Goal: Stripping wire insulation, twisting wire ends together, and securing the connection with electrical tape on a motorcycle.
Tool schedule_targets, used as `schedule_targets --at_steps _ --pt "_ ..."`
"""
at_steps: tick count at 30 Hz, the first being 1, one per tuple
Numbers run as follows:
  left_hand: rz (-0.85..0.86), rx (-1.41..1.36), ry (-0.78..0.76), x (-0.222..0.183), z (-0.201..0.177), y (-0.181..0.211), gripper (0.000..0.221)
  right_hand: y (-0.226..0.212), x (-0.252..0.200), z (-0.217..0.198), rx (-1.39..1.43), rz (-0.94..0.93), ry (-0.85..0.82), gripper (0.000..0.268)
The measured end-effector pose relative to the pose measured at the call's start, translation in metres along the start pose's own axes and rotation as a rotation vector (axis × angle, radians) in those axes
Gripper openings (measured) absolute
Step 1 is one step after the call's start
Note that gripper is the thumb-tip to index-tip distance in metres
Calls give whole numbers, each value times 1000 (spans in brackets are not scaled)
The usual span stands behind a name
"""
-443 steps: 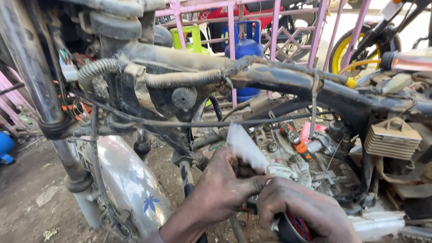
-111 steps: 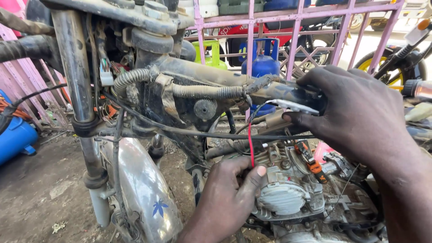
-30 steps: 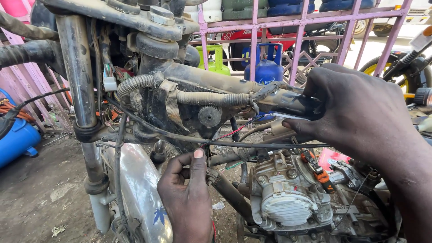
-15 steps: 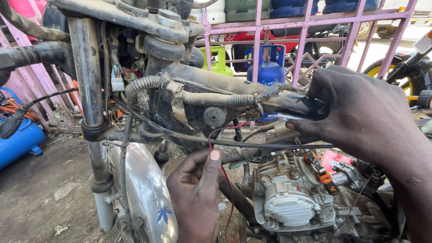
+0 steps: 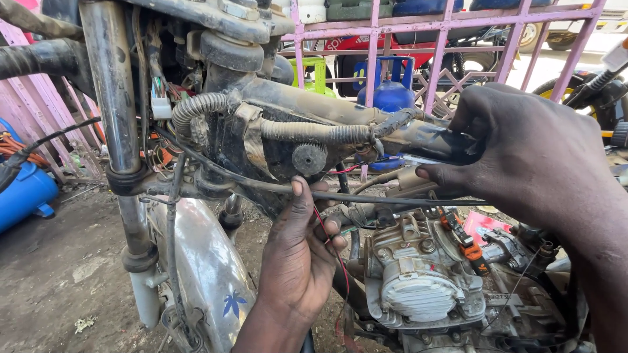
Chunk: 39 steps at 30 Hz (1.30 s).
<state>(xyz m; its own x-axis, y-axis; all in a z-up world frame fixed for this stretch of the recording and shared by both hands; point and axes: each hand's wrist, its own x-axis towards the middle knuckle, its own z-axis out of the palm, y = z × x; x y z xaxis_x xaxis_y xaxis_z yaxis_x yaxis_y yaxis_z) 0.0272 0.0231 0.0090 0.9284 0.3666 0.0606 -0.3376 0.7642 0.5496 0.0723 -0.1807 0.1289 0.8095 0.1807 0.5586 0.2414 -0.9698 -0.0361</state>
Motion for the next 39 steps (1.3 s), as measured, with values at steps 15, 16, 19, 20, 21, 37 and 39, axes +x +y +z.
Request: schedule_targets --at_steps 15,16,19,20,21,37,39 --pt "119 155 207 -14 6 11 18 3 0 2 4 -29 35 56" --pt "33 222 91 -15 3 17 18 4 -1 3 3 -29 40 56" --pt "-66 432 -100 -19 -5 39 34 3 -1 4 17 -48 58 58" --pt "-81 574 -179 -20 -7 46 49 3 -1 4 31 -65 73 59" --pt "-84 574 -178 -16 -17 48 49 3 -1 4 30 -64 70 59" --pt "160 394 168 18 -101 36 34 -2 -2 1 21 -22 39 51" --pt "133 312 194 17 -118 40 41 -3 -3 1 35 -14 33 50"
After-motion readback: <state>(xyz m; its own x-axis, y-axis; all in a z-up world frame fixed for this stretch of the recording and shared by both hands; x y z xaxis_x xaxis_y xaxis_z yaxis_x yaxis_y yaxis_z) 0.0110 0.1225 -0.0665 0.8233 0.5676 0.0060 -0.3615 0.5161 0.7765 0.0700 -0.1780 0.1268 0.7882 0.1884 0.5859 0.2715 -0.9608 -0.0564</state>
